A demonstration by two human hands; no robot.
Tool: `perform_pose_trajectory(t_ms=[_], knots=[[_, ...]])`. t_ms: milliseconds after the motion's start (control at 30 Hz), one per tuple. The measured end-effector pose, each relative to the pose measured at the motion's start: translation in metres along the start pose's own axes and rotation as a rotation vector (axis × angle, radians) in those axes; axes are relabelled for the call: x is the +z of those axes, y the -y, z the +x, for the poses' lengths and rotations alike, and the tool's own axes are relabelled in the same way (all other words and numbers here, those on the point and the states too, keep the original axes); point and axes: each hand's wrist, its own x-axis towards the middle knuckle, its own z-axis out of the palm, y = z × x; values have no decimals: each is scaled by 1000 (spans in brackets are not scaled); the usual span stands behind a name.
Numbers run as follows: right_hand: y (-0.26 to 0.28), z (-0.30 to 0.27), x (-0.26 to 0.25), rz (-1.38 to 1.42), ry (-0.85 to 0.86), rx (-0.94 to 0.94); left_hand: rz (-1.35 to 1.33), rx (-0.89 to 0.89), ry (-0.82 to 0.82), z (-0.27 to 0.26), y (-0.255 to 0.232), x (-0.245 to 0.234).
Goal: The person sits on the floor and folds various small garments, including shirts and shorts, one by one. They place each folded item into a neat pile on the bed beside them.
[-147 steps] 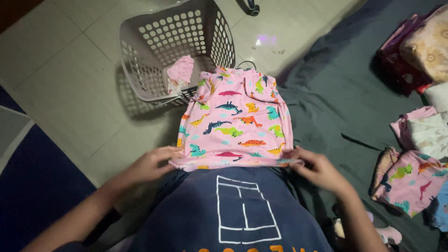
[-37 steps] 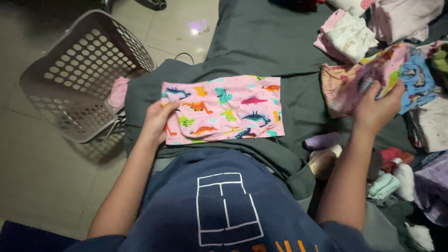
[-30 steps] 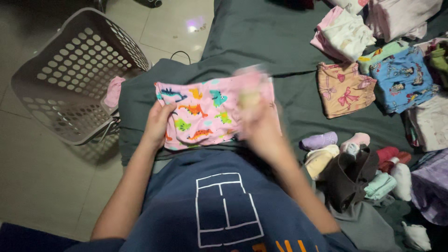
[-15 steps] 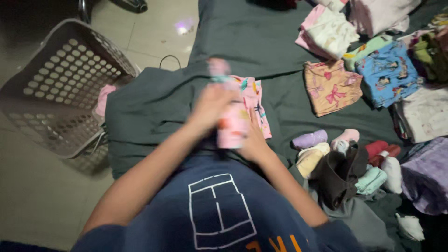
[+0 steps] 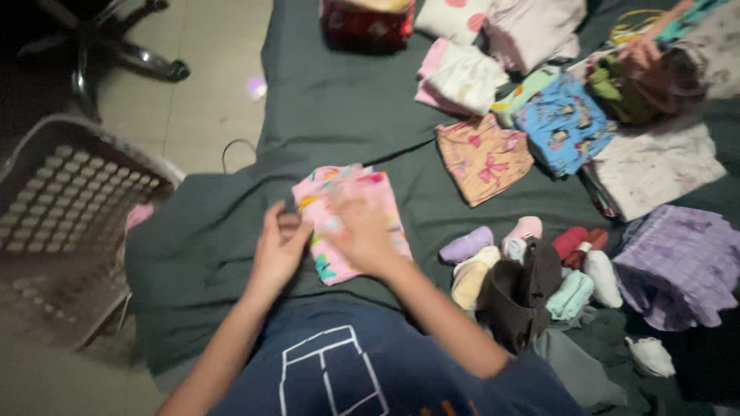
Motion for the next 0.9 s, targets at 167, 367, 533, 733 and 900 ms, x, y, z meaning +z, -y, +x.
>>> perform_pose_trajectory(t_ms=[167, 367, 533, 733, 900], knots=[[-25, -11, 55, 38, 63, -64, -66, -362, 50, 40, 22, 17], [-79, -13, 44, 669, -111, 189, -320, -158, 107, 47, -8, 52], [-125, 15, -11, 1824, -92, 944, -833, -281, 402, 89, -74, 53], [-184, 178, -87, 1436, -328, 401, -645, 172, 292, 282, -182, 82], [-227, 332, -102, 809, -625, 294, -185, 120, 77, 434, -212, 107]])
